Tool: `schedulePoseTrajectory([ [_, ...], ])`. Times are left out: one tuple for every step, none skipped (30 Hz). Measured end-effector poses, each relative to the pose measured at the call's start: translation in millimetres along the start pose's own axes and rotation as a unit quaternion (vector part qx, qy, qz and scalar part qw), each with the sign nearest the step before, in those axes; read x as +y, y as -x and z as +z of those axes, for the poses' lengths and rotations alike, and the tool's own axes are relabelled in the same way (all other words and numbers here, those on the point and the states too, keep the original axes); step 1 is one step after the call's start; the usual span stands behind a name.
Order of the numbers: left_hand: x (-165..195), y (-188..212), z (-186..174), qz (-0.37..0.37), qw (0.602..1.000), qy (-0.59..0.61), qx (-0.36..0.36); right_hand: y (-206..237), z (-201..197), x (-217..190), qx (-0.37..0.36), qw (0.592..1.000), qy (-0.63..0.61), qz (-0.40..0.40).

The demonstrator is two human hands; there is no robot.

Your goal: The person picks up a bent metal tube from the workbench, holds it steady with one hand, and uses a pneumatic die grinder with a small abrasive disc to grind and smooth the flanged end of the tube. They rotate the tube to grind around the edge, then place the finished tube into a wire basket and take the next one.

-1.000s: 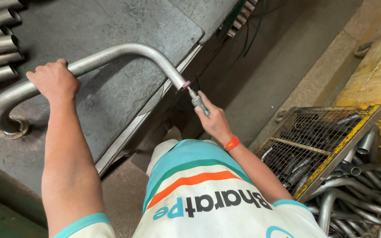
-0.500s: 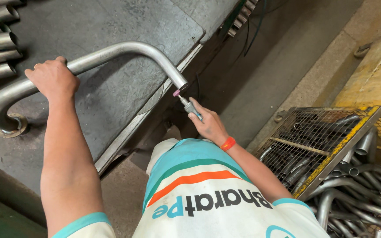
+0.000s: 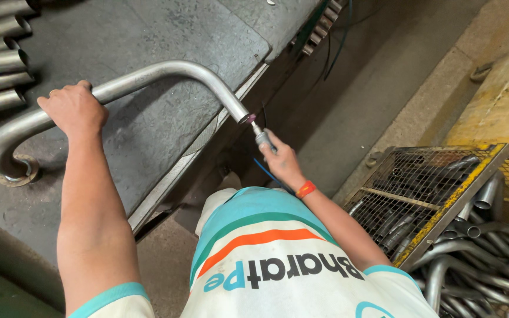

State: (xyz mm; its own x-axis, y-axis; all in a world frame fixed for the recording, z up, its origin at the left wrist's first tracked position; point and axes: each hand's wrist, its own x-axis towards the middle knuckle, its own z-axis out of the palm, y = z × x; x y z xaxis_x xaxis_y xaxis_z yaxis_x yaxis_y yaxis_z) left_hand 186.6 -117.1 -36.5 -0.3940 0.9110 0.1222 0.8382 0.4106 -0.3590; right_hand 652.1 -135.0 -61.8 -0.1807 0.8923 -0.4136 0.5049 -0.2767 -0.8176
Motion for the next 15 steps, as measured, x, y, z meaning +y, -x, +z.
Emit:
schedulePoseTrajectory([
  [0,-1,-1,-0.001,1.0,0.0,-0.001,2,1,-1,-0.012,1.0,0.016,-0.024],
  [0,-1,-3,-0.001,1.0,0.0,-0.003,5,2,-1,-0.024,0.998,0.032,-0.047],
  [0,-1,-4,0.0,1.0,0.0,0.0,8,2,-2,-0.037,0.996,0.049,-0.069],
  [0,-2,-4,0.001,1.0,0.0,0.001,10,1,-4,-0.045,0.994,0.037,-0.097],
  [0,-2,-4,0.002,1.0,-0.001,0.001,14,0,-4,-0.054,0.991,0.023,-0.124],
  [-1,-1,-4,0.003,1.0,0.001,-0.002,17,-1,-5,-0.063,0.987,0.01,-0.151],
  [-1,-1,-3,0.002,1.0,0.003,-0.004,17,-2,-6,-0.048,0.985,0.01,-0.165],
  [-1,-1,-2,0.001,1.0,0.005,-0.005,18,-3,-6,-0.033,0.983,0.009,-0.18],
  [-2,-1,-2,0.0,1.0,0.003,-0.003,17,-4,-6,-0.018,0.981,0.008,-0.194],
  [-1,-1,-1,0.001,1.0,0.001,-0.001,16,-6,-5,-0.002,0.98,0.003,-0.198],
  [-1,-1,-1,0.001,1.0,0.0,0.001,14,-6,-4,0.015,0.979,-0.003,-0.203],
  [-1,-1,-1,0.0,1.0,0.005,0.0,11,-6,-3,0.032,0.978,-0.008,-0.208],
  [-1,-1,-1,0.0,1.0,0.009,-0.001,8,-6,-1,0.027,0.985,-0.038,-0.165],
  [-1,0,-2,-0.001,1.0,0.014,-0.001,5,-5,1,0.022,0.99,-0.067,-0.122],
  [0,0,-3,-0.002,1.0,0.01,-0.002,2,-5,3,0.017,0.992,-0.097,-0.08],
])
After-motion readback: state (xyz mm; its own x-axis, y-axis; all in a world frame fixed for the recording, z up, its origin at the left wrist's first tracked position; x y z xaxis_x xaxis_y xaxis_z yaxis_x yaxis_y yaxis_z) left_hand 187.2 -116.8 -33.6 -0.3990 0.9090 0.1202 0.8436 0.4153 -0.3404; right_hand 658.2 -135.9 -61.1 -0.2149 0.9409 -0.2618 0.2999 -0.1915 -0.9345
